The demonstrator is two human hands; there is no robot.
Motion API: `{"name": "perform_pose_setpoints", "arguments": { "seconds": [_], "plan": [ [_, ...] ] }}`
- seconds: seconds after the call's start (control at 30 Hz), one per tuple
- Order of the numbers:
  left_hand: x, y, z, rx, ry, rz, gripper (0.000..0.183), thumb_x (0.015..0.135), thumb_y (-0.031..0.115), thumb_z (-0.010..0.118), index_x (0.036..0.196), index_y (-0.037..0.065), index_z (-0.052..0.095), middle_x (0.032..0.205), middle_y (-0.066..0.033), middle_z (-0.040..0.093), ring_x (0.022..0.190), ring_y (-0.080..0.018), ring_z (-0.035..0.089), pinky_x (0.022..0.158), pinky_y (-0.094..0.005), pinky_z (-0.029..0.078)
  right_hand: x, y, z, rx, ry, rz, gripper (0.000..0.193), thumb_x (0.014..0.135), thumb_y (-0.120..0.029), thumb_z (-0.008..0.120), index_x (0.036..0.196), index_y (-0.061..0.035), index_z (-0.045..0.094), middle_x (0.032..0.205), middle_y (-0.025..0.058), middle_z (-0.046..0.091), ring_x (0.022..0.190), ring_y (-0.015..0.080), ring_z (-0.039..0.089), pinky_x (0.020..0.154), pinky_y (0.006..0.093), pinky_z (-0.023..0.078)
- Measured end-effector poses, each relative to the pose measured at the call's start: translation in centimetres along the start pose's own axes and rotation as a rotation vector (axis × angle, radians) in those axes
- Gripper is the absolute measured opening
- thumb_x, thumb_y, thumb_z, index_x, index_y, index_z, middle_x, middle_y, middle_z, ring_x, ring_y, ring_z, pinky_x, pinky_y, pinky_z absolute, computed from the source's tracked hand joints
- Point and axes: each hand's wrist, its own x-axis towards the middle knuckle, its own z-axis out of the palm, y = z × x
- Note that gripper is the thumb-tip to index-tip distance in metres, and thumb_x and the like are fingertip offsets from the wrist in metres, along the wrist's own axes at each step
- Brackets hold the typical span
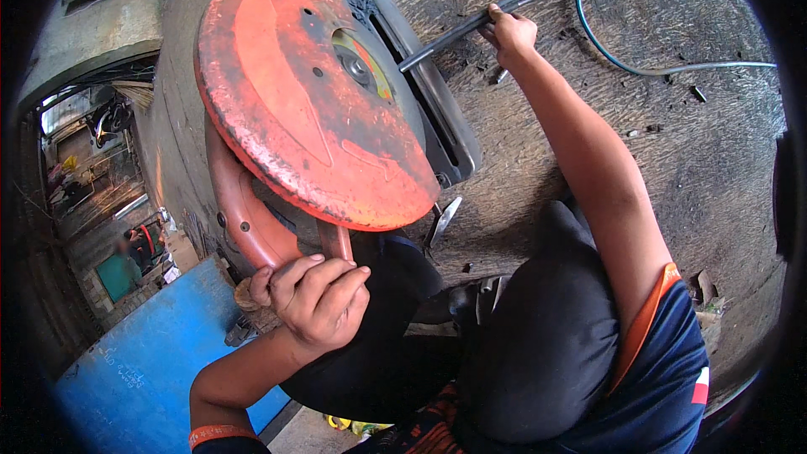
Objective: Cutting a metal rod using a power chop saw.
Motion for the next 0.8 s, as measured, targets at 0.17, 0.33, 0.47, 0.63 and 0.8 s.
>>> {"name": "perform_pose_setpoints", "arguments": {
  "seconds": [0.17, 0.33, 0.47, 0.63, 0.8],
  "plan": [
    [0.02, -0.01, 0.06, -0.007, 0.007, -0.005, 0.019, 0.063, 0.012, 0.066, 0.080, 0.021, 0.064, 0.085, 0.0071, 0.057, 0.095, -0.0181, 0.047, 0.096, -0.0420, 0.020, 0.03, 0.13, -0.16, -0.032, -0.021, -0.020, 0.017, 0.085, -0.009, 0.063, 0.092, 0.0051, 0.057, 0.084, 0.0105, 0.060, 0.067, 0.0188, 0.062, 0.061, 0.0293, 0.058],
    [0.04, 0.06, -0.03, -0.006, -0.002, -0.011, 0.019, 0.063, 0.012, 0.066, 0.080, 0.022, 0.064, 0.085, 0.0072, 0.057, 0.094, -0.0177, 0.047, 0.095, -0.0416, 0.021, 0.07, 0.51, -0.01, -0.034, 0.006, -0.021, 0.017, 0.085, -0.009, 0.063, 0.092, 0.0053, 0.057, 0.085, 0.0104, 0.060, 0.066, 0.0184, 0.061, 0.061, 0.0294, 0.058],
    [-0.16, 0.01, -0.02, -0.006, -0.004, -0.033, 0.019, 0.066, 0.017, 0.068, 0.083, 0.026, 0.066, 0.085, 0.0097, 0.059, 0.092, -0.0135, 0.051, 0.099, -0.0417, 0.017, -0.21, 0.61, 0.26, -0.048, 0.045, -0.026, 0.017, 0.085, -0.009, 0.064, 0.092, 0.0050, 0.057, 0.084, 0.0093, 0.060, 0.065, 0.0169, 0.060, 0.060, 0.0280, 0.058],
    [0.08, 0.02, -0.10, -0.005, 0.006, -0.003, 0.018, 0.064, 0.014, 0.066, 0.080, 0.022, 0.064, 0.085, 0.0073, 0.057, 0.094, -0.0172, 0.048, 0.094, -0.0413, 0.021, 0.00, 0.61, -0.01, -0.008, 0.011, -0.017, 0.017, 0.085, -0.011, 0.065, 0.092, 0.0032, 0.058, 0.083, 0.0074, 0.058, 0.065, 0.0144, 0.057, 0.059, 0.0270, 0.057],
    [-0.10, -0.13, 0.20, -0.056, -0.001, 0.002, 0.019, 0.064, 0.012, 0.065, 0.080, 0.022, 0.064, 0.085, 0.0073, 0.058, 0.093, -0.0178, 0.048, 0.095, -0.0416, 0.021, -0.76, 0.57, 0.60, 0.067, 0.024, 0.006, 0.023, 0.083, -0.015, 0.067, 0.093, 0.0045, 0.061, 0.078, 0.0065, 0.057, 0.063, 0.0142, 0.056, 0.053, 0.0273, 0.052]
  ]
}}
